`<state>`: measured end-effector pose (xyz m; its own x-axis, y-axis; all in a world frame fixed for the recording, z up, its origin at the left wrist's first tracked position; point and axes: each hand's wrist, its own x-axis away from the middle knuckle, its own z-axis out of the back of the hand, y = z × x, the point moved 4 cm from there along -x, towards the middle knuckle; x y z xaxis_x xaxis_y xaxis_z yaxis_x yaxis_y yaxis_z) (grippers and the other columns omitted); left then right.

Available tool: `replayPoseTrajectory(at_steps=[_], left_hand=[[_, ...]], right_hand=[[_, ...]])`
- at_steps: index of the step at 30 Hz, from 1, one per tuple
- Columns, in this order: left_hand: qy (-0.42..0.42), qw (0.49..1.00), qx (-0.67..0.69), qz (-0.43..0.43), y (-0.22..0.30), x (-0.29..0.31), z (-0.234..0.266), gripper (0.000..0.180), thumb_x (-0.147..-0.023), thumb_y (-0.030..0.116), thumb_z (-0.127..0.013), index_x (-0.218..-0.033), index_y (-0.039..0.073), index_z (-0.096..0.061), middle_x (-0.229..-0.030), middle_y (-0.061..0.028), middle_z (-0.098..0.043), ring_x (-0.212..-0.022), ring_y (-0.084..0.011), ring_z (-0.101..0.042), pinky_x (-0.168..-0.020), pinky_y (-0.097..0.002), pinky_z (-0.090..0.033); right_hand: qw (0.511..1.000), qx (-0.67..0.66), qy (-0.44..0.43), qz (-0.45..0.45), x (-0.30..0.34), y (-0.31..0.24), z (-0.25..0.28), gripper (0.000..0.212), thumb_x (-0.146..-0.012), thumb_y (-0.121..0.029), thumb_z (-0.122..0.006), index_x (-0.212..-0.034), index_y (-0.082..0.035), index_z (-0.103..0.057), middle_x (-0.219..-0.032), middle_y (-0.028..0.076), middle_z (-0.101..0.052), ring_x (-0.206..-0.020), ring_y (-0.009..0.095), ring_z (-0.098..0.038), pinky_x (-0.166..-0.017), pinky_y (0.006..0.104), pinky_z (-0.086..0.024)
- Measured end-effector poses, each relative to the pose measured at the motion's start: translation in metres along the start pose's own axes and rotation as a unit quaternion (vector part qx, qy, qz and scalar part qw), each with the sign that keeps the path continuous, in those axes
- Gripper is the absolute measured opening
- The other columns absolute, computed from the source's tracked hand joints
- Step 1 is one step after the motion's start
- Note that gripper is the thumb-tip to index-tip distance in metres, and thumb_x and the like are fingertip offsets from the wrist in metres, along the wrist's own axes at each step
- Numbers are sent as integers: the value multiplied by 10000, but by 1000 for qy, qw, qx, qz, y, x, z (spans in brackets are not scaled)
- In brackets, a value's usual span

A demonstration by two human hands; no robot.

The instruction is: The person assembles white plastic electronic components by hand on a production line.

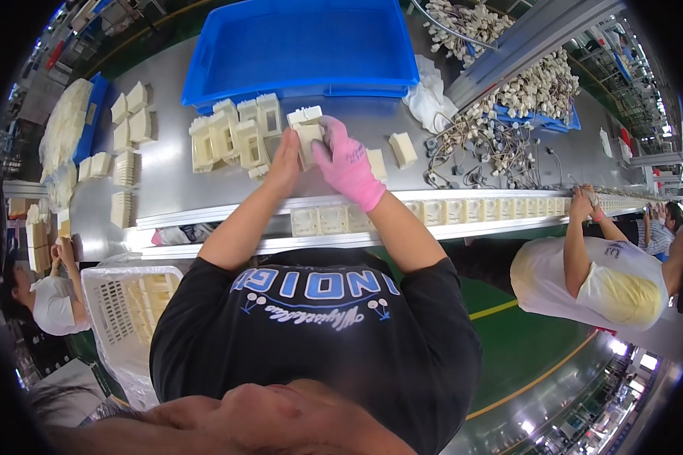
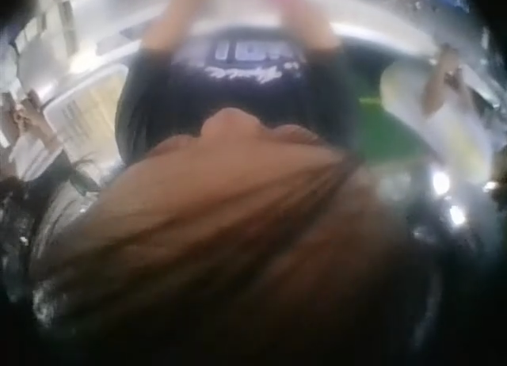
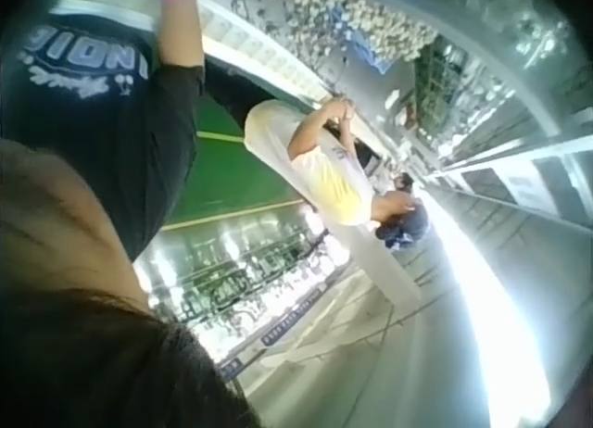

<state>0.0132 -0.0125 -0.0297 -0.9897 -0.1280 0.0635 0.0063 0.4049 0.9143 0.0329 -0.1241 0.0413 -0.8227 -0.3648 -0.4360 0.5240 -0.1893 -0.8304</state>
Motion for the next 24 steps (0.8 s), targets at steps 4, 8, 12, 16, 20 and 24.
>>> replayPoseTrajectory(at_steps=[4, 8, 12, 16, 20, 24], left_hand=[[-13, 1000, -23, -13, 11, 6, -8, 383, -924, 347, -260, -1172, 64, -335, -1056, -60, -459, -945, -111, -443, -803, -249, -375], [-27, 999, -26, -17, 15, 5, -7, 382, -923, 348, -262, -1174, 69, -332, -1052, -57, -459, -936, -112, -442, -792, -243, -375], [-42, 997, -57, -27, 11, 1, -1, 362, -922, 329, -278, -1175, 74, -327, -1058, -52, -456, -943, -108, -441, -785, -242, -378], [-30, 998, 4, 60, 18, 7, -11, 337, -909, 283, -353, -1171, 75, -319, -1054, -54, -453, -962, -117, -443, -791, -257, -389], [-69, 996, -35, 54, 17, 7, -9, 336, -888, 244, -418, -1159, 73, -318, -1045, -68, -457, -938, -130, -472, -726, -276, -442], [-92, 992, -33, 75, 29, 16, -21, 360, -852, 231, -485, -1128, 54, -337, -985, -99, -498, -824, -164, -544, -551, -292, -491]], right_hand=[[995, 87, -38, -10, 6, -1, 3, 379, -765, -124, -542, -1100, -40, -386, -734, 136, -577, -656, 321, -573, -559, 378, -447], [991, 125, -38, 8, 6, -5, 1, 369, -767, -125, -537, -1095, -37, -392, -720, 131, -575, -654, 317, -574, -555, 380, -447], [992, 125, -26, 8, 4, -8, 2, 366, -765, -131, -537, -1092, -43, -397, -711, 126, -574, -646, 315, -572, -550, 375, -446], [991, 77, -105, -41, 0, -16, 5, 365, -769, -87, -521, -1109, -31, -402, -677, 100, -538, -574, 219, -535, -518, 310, -425], [968, -124, -189, -109, 0, -24, 5, 378, -774, -58, -497, -1137, -10, -402, -696, 51, -523, -557, 101, -511, -533, 233, -423], [959, -127, -170, -190, 0, -18, 23, 375, -750, -44, -498, -1120, -17, -439, -781, 69, -533, -684, 126, -535, -623, 230, -437]])
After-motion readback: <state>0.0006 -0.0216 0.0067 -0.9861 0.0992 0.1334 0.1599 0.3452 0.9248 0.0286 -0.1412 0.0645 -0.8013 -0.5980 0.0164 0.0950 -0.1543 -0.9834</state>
